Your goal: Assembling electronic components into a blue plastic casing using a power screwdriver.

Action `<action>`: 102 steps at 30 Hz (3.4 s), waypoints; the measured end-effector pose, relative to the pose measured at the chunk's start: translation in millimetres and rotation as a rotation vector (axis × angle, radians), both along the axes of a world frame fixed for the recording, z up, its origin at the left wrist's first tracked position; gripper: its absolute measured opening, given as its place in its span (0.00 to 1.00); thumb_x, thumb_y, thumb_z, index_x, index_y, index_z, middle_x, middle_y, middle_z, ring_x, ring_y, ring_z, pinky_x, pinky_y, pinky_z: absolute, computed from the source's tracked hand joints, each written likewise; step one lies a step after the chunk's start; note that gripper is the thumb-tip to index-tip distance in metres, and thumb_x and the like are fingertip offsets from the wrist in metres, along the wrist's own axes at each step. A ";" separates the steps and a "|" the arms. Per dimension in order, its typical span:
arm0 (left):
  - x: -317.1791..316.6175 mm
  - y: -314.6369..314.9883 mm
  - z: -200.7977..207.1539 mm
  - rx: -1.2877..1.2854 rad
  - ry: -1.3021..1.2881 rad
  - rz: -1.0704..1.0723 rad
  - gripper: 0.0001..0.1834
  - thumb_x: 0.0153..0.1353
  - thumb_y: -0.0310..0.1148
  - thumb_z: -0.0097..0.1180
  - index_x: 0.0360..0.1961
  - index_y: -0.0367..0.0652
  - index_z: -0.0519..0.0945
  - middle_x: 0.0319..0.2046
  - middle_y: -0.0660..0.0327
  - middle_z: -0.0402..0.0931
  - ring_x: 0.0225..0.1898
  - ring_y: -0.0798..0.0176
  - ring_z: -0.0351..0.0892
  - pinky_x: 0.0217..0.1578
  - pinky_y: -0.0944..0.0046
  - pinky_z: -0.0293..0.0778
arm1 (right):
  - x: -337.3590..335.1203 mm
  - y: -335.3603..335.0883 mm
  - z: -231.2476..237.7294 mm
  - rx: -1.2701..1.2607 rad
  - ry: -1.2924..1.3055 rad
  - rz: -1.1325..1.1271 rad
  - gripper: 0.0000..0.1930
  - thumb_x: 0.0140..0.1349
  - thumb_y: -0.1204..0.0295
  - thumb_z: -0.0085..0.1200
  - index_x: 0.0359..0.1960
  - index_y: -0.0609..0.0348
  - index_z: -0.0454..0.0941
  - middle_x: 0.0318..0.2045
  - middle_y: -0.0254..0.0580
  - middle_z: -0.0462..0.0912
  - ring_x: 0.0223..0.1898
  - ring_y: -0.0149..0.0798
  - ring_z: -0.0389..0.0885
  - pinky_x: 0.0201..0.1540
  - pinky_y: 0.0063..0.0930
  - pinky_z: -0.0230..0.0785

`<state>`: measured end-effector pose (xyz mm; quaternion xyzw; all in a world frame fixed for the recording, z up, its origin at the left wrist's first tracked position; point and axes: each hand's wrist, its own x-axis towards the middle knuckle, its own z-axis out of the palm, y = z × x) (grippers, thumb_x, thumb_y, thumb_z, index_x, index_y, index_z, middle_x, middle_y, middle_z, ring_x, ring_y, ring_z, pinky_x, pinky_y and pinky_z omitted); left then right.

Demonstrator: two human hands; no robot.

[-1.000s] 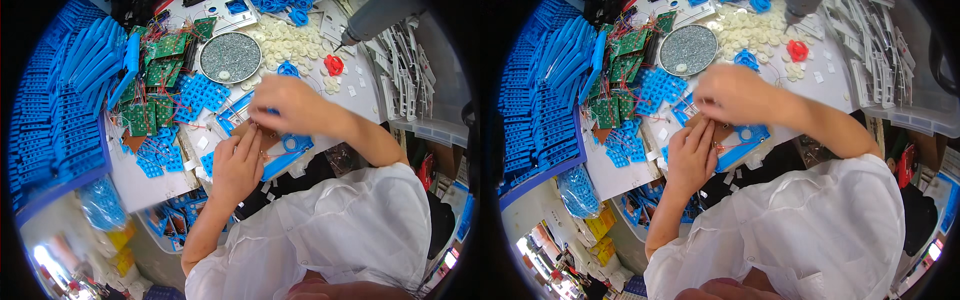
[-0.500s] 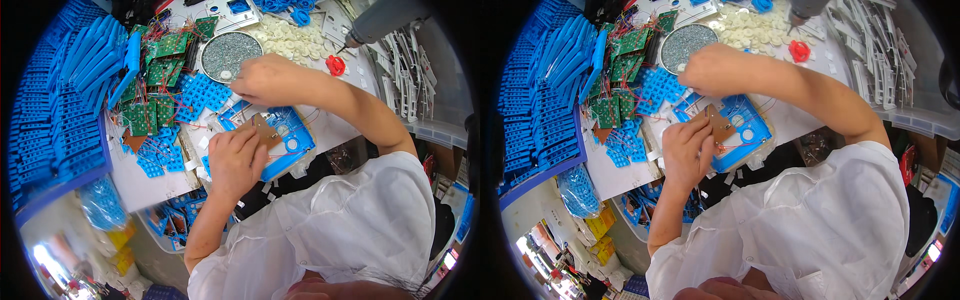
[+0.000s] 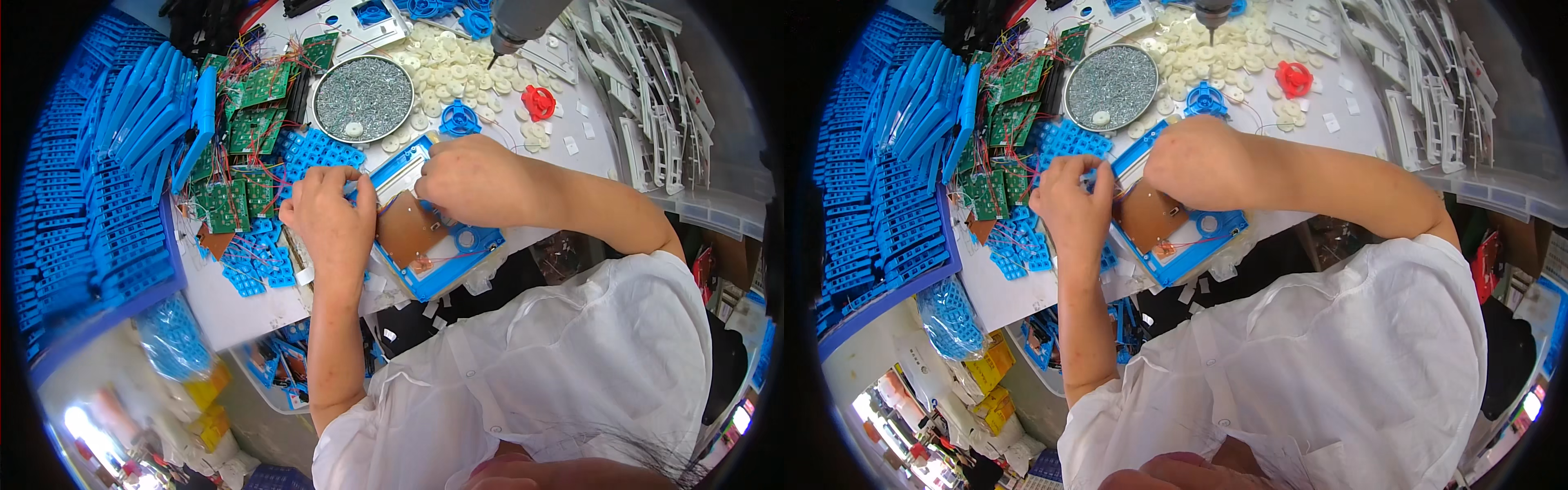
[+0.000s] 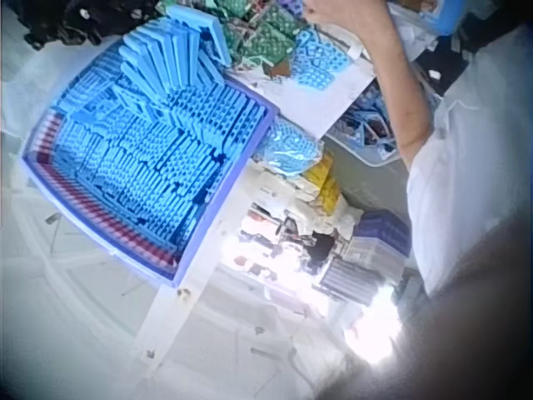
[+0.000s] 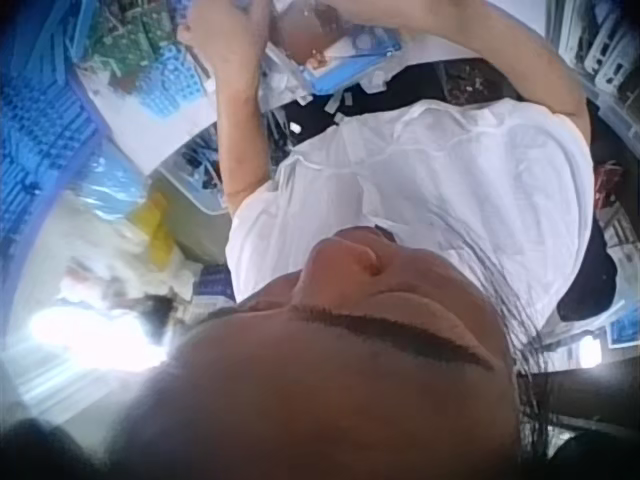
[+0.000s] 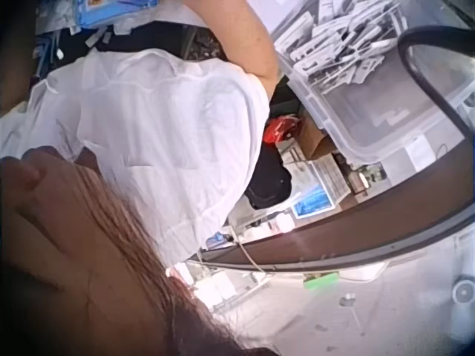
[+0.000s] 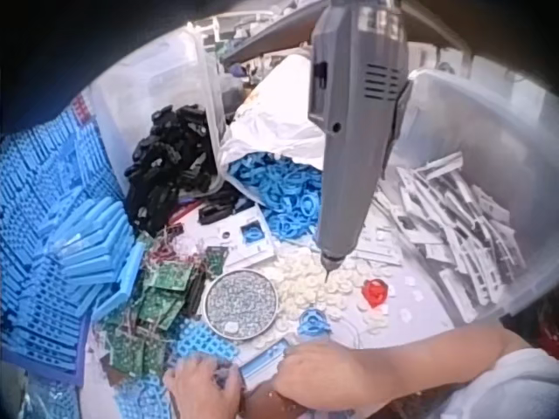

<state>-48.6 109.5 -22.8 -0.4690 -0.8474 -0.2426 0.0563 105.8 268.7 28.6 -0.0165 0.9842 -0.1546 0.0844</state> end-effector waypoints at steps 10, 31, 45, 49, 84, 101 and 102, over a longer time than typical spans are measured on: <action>10.6 -0.6 1.4 0.229 -0.014 -0.368 0.07 0.54 0.30 0.70 0.34 0.51 0.86 0.35 0.69 0.83 0.42 0.60 0.78 0.50 0.52 0.61 | 5.5 7.9 -7.1 0.062 0.423 0.075 0.03 0.52 0.71 0.61 0.27 0.52 0.85 0.31 0.32 0.80 0.44 0.38 0.78 0.41 0.33 0.75; 18.0 1.9 -8.0 0.171 -0.116 -0.364 0.03 0.59 0.30 0.66 0.35 0.49 0.85 0.33 0.66 0.81 0.42 0.59 0.78 0.51 0.51 0.61 | 11.9 -10.2 -54.9 -0.285 0.526 -0.313 0.07 0.53 0.74 0.69 0.29 0.56 0.81 0.42 0.39 0.76 0.49 0.48 0.71 0.52 0.40 0.67; 7.6 4.4 4.4 0.057 -0.047 -0.500 0.03 0.57 0.30 0.67 0.33 0.49 0.85 0.33 0.66 0.79 0.42 0.58 0.77 0.53 0.50 0.59 | 38.3 -22.5 -29.7 0.001 0.440 -0.171 0.14 0.47 0.72 0.68 0.39 0.57 0.88 0.42 0.35 0.79 0.51 0.45 0.73 0.52 0.41 0.68; 1.8 16.1 18.9 -0.040 -0.053 -0.600 0.02 0.56 0.31 0.66 0.30 0.49 0.84 0.32 0.65 0.78 0.43 0.58 0.77 0.54 0.46 0.62 | 32.8 -19.4 -30.5 -0.001 0.400 -0.132 0.16 0.45 0.72 0.69 0.39 0.56 0.88 0.42 0.36 0.79 0.51 0.46 0.74 0.53 0.41 0.70; -9.0 107.8 46.8 -1.056 -0.181 -0.689 0.06 0.50 0.33 0.67 0.25 0.42 0.90 0.21 0.54 0.85 0.27 0.51 0.87 0.34 0.54 0.81 | 42.7 -20.4 -41.3 -0.166 0.489 -0.188 0.17 0.48 0.77 0.67 0.43 0.57 0.85 0.38 0.37 0.79 0.45 0.44 0.77 0.45 0.35 0.76; -7.7 66.3 50.2 -0.766 -0.052 -0.696 0.06 0.56 0.31 0.62 0.29 0.41 0.87 0.31 0.47 0.85 0.35 0.41 0.86 0.39 0.45 0.81 | 32.1 -21.6 -35.5 -0.081 0.347 -0.162 0.22 0.47 0.73 0.67 0.48 0.56 0.84 0.39 0.37 0.77 0.46 0.43 0.75 0.45 0.37 0.71; -3.7 67.6 51.2 -0.774 -0.043 -0.675 0.07 0.57 0.31 0.61 0.29 0.40 0.87 0.31 0.47 0.85 0.35 0.41 0.86 0.38 0.45 0.81 | 32.3 -21.5 -35.8 -0.076 0.342 -0.168 0.23 0.46 0.73 0.67 0.48 0.56 0.84 0.39 0.37 0.77 0.46 0.43 0.75 0.45 0.37 0.71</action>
